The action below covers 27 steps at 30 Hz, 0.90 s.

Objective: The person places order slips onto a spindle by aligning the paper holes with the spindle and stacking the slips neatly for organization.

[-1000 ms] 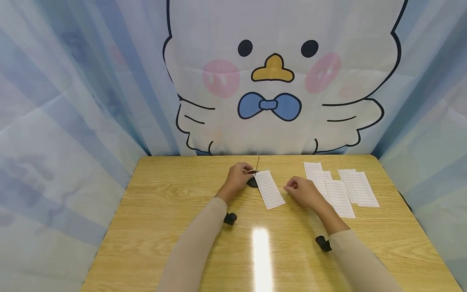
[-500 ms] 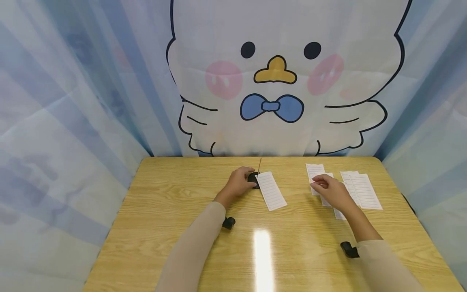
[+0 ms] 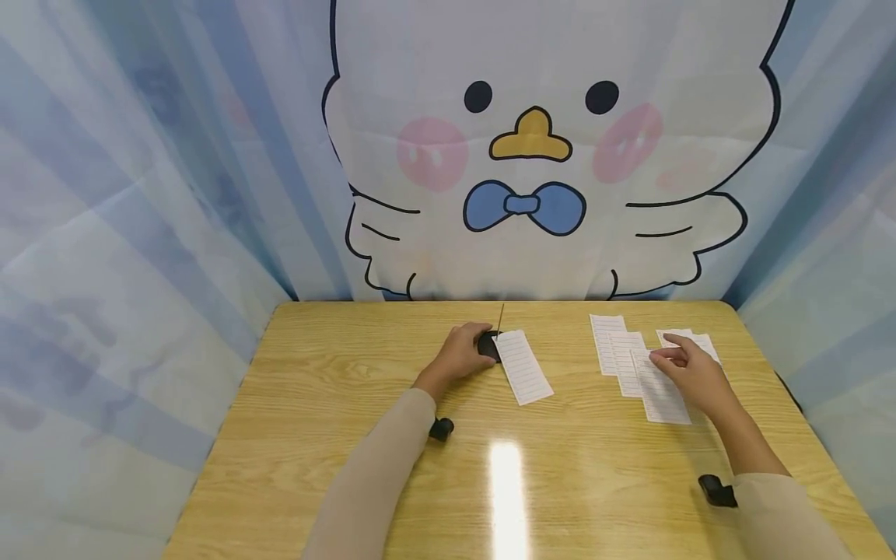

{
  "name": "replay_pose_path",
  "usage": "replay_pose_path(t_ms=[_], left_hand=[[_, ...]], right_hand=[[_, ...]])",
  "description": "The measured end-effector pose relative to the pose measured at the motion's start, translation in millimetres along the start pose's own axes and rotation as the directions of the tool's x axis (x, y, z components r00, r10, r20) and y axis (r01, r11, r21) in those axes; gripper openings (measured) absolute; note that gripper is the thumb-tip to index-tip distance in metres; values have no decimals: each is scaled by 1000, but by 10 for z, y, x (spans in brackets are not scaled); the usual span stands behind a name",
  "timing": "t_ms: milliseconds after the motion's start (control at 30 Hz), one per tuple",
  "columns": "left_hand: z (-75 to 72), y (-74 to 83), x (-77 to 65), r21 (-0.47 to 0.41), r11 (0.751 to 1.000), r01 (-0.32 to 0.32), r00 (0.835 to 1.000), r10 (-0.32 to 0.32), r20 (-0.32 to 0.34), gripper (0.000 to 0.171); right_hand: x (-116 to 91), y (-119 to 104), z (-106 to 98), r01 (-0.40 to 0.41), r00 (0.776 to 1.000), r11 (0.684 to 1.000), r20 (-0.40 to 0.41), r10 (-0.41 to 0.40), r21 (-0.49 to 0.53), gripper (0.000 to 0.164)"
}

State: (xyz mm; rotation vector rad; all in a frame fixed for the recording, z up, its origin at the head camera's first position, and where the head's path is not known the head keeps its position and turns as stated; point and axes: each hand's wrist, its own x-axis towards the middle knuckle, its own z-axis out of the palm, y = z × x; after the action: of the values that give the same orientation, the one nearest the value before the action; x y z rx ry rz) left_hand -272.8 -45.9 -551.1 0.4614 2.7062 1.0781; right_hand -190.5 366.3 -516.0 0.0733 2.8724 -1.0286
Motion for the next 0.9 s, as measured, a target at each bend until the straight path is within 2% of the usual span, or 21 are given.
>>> replay_pose_path(t_ms=[300,700,900], left_hand=[[-1,28,-1,93,995,-37,999,37,1,71],[20,41,6,108,994,-13,1000,13,4,68],[45,26,27,113,994,1,1000,-1,-4,66]], right_hand=[[-95,225,-147,-41,999,999,2,41,8,80],[-180,504,-347,-59,998,998,29,59,4,85],[-224,640,-391,-130,991,991,16,131,-36,89]])
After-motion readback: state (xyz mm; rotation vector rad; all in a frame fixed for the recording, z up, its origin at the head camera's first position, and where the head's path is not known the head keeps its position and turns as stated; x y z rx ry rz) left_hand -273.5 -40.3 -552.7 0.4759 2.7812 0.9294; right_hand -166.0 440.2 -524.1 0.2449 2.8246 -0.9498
